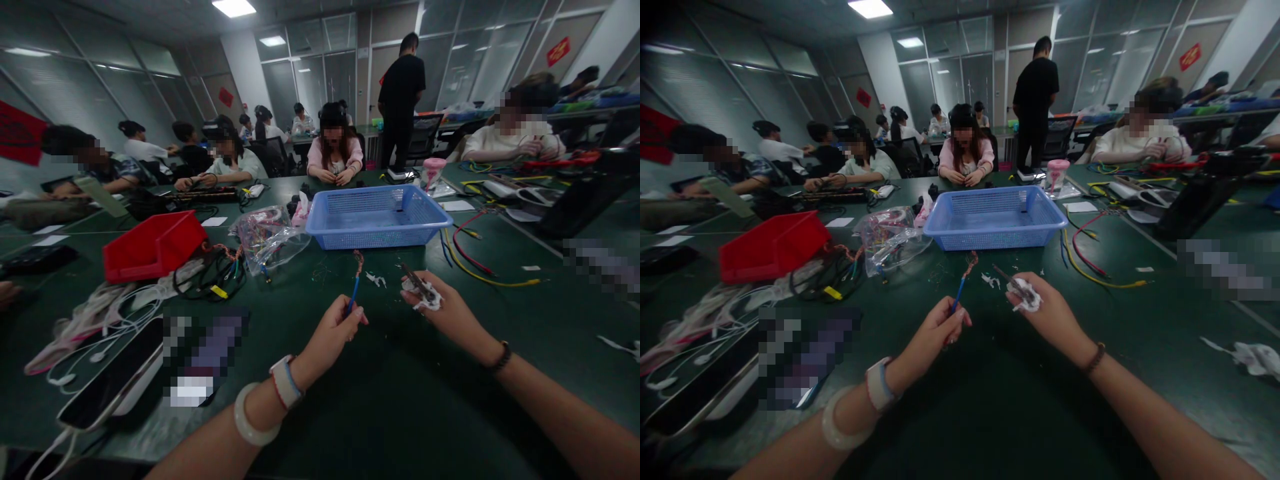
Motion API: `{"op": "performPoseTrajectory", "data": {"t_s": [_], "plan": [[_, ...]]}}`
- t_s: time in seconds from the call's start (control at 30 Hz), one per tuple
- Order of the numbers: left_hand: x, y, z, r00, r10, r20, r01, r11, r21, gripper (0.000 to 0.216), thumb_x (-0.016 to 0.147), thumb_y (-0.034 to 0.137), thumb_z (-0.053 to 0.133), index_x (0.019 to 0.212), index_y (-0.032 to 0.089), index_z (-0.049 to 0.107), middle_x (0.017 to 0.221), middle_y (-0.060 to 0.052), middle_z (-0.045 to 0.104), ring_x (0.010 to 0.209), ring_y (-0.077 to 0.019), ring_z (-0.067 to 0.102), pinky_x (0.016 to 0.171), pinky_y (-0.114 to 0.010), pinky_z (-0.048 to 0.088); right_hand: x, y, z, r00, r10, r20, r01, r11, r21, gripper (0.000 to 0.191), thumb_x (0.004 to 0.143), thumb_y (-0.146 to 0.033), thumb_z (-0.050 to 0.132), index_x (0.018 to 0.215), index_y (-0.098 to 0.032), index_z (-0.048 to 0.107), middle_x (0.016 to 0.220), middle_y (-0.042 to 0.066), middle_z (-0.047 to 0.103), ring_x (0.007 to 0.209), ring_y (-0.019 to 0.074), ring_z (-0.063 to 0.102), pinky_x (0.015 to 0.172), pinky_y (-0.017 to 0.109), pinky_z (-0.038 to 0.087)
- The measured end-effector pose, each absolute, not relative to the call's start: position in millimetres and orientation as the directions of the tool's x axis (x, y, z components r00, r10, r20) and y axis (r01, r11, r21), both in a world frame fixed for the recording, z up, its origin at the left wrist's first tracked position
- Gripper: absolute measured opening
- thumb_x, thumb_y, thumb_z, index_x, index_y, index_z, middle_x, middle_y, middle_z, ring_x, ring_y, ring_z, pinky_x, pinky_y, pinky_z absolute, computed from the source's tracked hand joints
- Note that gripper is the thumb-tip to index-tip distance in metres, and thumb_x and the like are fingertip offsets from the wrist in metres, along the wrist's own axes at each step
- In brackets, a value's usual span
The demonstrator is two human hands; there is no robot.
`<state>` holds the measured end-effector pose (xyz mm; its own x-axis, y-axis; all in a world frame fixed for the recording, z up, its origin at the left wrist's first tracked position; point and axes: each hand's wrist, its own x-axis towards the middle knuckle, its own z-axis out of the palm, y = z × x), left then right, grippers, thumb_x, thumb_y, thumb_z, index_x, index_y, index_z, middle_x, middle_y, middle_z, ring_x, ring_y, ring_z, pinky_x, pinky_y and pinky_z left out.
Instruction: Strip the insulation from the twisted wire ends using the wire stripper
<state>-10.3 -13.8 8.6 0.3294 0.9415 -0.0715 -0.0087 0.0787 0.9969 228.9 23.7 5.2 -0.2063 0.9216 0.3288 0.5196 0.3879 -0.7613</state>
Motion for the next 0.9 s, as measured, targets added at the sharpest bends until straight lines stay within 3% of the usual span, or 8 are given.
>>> {"op": "performPoseTrajectory", "data": {"t_s": [0.07,0.17,0.3,0.43,0.6,0.9], "plan": [[-10.2,-12.7,7.6,0.339,0.937,-0.082,-0.031,0.098,0.995,0.028,0.088,0.044,0.050,0.086,0.017,0.048,0.073,0.003,0.052,0.051,-0.0062,0.035,0.049,-0.021,0.028,231.3,26.3,4.7,-0.166,0.922,0.350,0.589,0.378,-0.715,0.028,0.084,-0.039,0.056,0.105,-0.020,0.057,0.092,0.006,0.066,0.080,0.0190,0.063,0.073,0.033,0.050],[-10.1,-11.5,6.0,0.371,0.925,-0.078,-0.042,0.100,0.994,0.033,0.088,0.048,0.049,0.084,0.015,0.050,0.073,0.002,0.053,0.050,-0.0055,0.035,0.048,-0.020,0.027,237.5,30.3,3.8,-0.177,0.889,0.423,0.733,0.406,-0.546,0.020,0.087,-0.028,0.051,0.104,-0.021,0.058,0.100,0.006,0.064,0.086,0.0198,0.062,0.077,0.034,0.049],[-10.1,-10.8,5.1,0.411,0.907,-0.093,0.005,0.099,0.995,0.035,0.088,0.049,0.049,0.084,0.015,0.054,0.075,0.000,0.055,0.050,-0.0053,0.037,0.047,-0.020,0.028,244.9,31.9,5.9,-0.219,0.868,0.446,0.886,0.369,-0.282,0.030,0.084,-0.019,0.052,0.113,-0.022,0.057,0.113,0.007,0.061,0.085,0.0211,0.063,0.072,0.033,0.050],[-11.3,-10.1,4.5,0.430,0.898,-0.095,0.055,0.078,0.995,0.036,0.090,0.048,0.047,0.087,0.014,0.057,0.074,0.000,0.055,0.051,-0.0060,0.039,0.048,-0.019,0.029,247.0,30.3,10.4,-0.241,0.827,0.509,0.930,0.347,-0.123,0.037,0.084,-0.019,0.052,0.121,-0.020,0.054,0.121,0.008,0.060,0.088,0.0231,0.064,0.070,0.033,0.051],[-12.9,-9.3,3.5,0.451,0.886,-0.108,0.123,0.058,0.991,0.034,0.092,0.046,0.044,0.091,0.015,0.058,0.071,0.001,0.053,0.052,-0.0070,0.039,0.048,-0.020,0.029,247.4,28.6,14.0,-0.259,0.795,0.548,0.947,0.322,-0.020,0.046,0.083,-0.016,0.051,0.128,-0.020,0.050,0.129,0.009,0.056,0.096,0.0239,0.064,0.067,0.031,0.053],[-16.4,-11.1,6.3,0.510,0.855,-0.092,0.255,-0.049,0.966,0.034,0.095,0.044,0.041,0.095,0.016,0.062,0.066,0.004,0.040,0.058,-0.0097,0.037,0.053,-0.022,0.028,243.0,25.9,13.5,-0.366,0.784,0.501,0.914,0.404,0.036,0.057,0.078,-0.006,0.050,0.132,-0.019,0.047,0.133,0.008,0.054,0.107,0.0240,0.059,0.076,0.032,0.053]]}}
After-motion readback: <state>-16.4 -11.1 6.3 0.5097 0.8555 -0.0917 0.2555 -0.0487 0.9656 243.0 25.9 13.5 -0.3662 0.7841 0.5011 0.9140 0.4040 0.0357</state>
